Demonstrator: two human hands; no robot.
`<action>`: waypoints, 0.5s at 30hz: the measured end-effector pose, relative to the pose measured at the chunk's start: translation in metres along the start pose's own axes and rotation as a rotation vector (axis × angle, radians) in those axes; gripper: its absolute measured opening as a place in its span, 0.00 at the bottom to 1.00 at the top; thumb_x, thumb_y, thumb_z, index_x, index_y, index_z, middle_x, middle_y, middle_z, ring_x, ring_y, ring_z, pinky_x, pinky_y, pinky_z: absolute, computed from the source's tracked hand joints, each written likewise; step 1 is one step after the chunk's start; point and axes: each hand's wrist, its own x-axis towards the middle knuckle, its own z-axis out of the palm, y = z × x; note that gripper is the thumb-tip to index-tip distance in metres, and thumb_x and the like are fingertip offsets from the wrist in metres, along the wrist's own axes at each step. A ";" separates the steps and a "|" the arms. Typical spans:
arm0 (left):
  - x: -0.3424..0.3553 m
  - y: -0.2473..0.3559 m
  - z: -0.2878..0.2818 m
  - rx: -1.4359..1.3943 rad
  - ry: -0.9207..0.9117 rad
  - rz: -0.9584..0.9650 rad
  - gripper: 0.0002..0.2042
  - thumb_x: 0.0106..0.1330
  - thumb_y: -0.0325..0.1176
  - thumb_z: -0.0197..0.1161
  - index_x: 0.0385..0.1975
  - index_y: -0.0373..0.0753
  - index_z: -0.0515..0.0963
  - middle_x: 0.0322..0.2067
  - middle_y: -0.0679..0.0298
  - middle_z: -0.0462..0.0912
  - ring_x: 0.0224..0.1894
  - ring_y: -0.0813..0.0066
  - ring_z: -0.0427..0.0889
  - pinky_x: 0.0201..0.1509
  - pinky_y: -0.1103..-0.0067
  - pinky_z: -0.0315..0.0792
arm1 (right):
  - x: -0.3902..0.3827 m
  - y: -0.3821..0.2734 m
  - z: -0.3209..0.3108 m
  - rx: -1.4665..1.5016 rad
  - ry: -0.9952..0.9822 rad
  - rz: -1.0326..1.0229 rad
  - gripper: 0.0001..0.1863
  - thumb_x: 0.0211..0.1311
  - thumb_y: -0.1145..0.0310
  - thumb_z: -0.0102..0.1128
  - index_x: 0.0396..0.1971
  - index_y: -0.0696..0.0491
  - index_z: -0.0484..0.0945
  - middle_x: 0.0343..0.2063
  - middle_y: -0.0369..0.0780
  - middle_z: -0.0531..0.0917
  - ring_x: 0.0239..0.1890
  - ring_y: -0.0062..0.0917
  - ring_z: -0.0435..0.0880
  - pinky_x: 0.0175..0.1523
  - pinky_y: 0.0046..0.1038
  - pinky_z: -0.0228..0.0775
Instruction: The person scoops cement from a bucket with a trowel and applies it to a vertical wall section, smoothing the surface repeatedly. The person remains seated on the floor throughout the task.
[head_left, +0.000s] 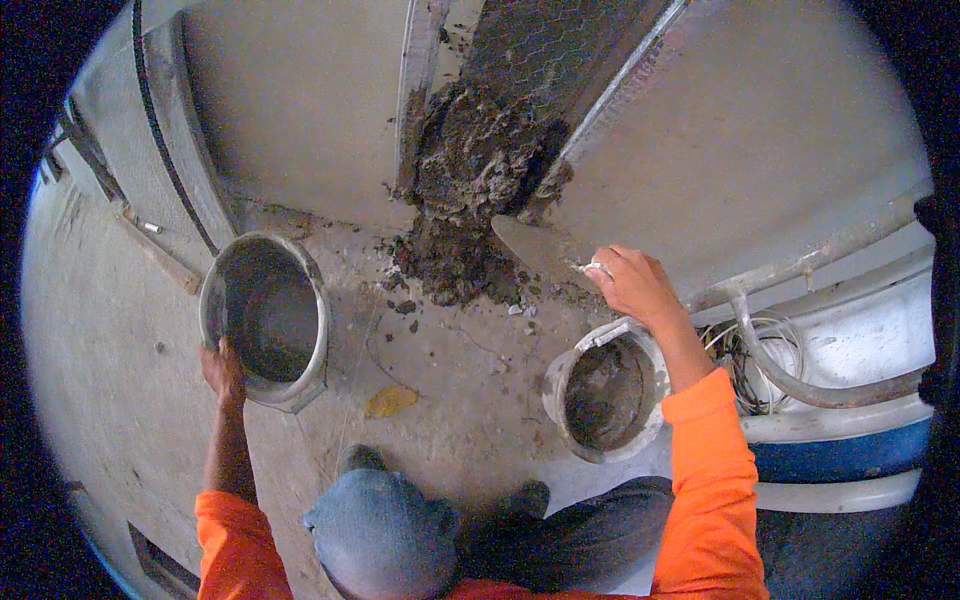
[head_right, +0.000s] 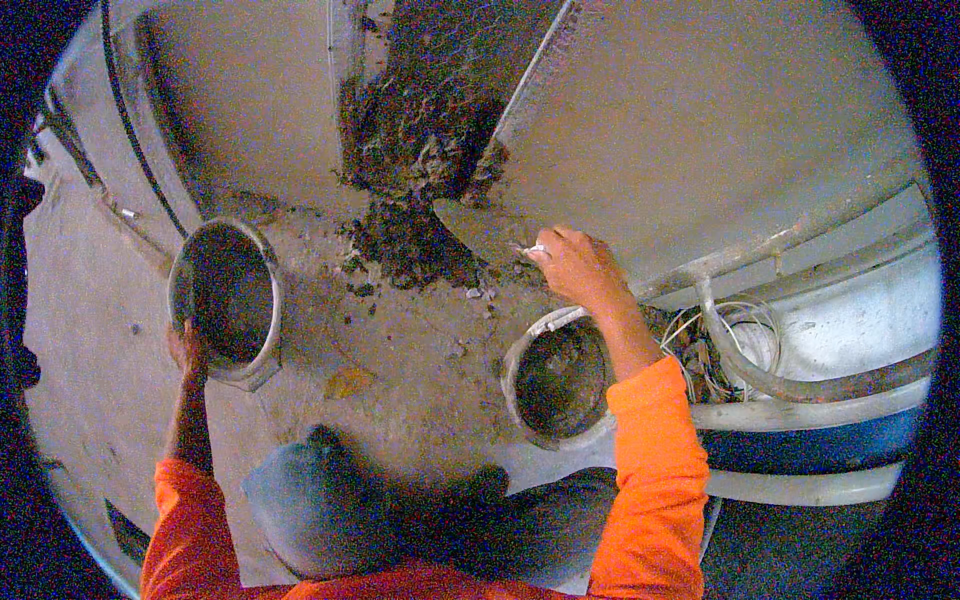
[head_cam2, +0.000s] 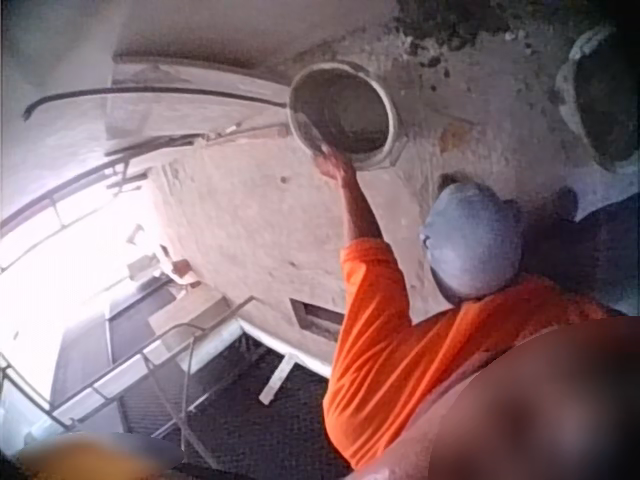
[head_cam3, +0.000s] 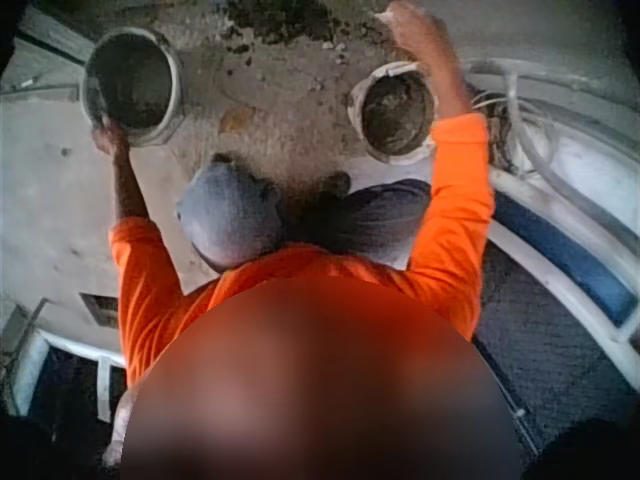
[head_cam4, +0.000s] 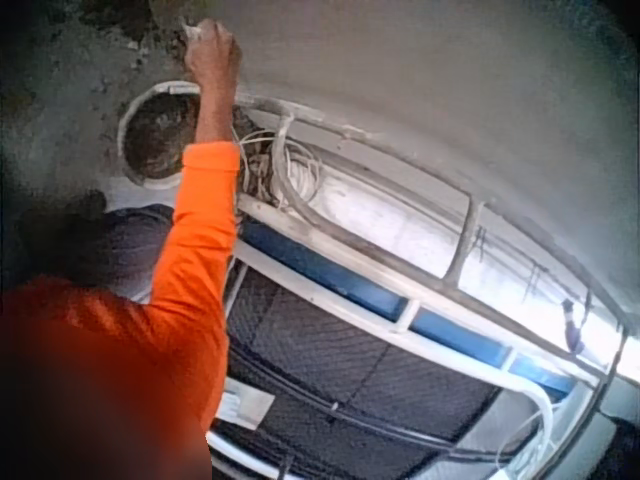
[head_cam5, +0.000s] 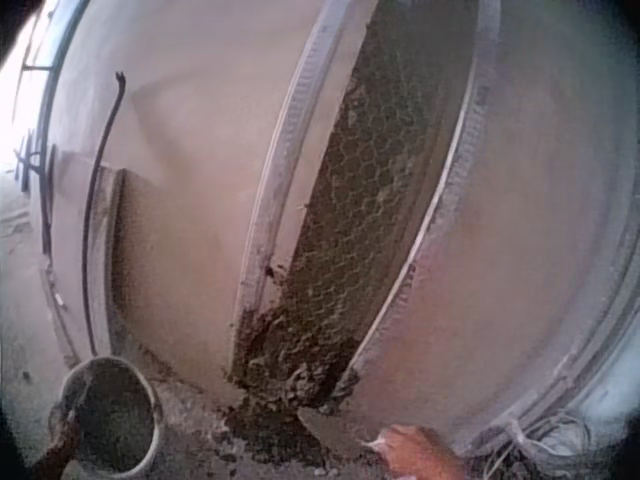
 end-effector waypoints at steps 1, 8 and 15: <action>0.000 0.001 0.000 -0.041 -0.016 -0.058 0.24 0.67 0.44 0.58 0.52 0.28 0.72 0.47 0.40 0.81 0.50 0.43 0.80 0.56 0.61 0.71 | -0.002 0.001 -0.004 -0.027 0.011 0.002 0.15 0.69 0.54 0.57 0.38 0.53 0.78 0.39 0.47 0.84 0.43 0.48 0.83 0.47 0.49 0.76; -0.004 0.008 -0.002 0.020 -0.006 -0.076 0.24 0.66 0.44 0.58 0.51 0.29 0.73 0.47 0.41 0.81 0.50 0.43 0.80 0.56 0.61 0.71 | -0.012 -0.009 -0.025 -0.005 0.086 0.060 0.15 0.68 0.56 0.57 0.39 0.54 0.78 0.38 0.48 0.83 0.42 0.49 0.83 0.46 0.47 0.77; -0.008 0.018 -0.006 0.080 -0.013 -0.046 0.24 0.66 0.44 0.58 0.52 0.29 0.73 0.49 0.43 0.80 0.51 0.45 0.79 0.56 0.61 0.71 | -0.026 -0.044 -0.038 -0.084 0.130 0.194 0.13 0.66 0.60 0.59 0.37 0.56 0.79 0.38 0.49 0.83 0.39 0.48 0.84 0.43 0.46 0.77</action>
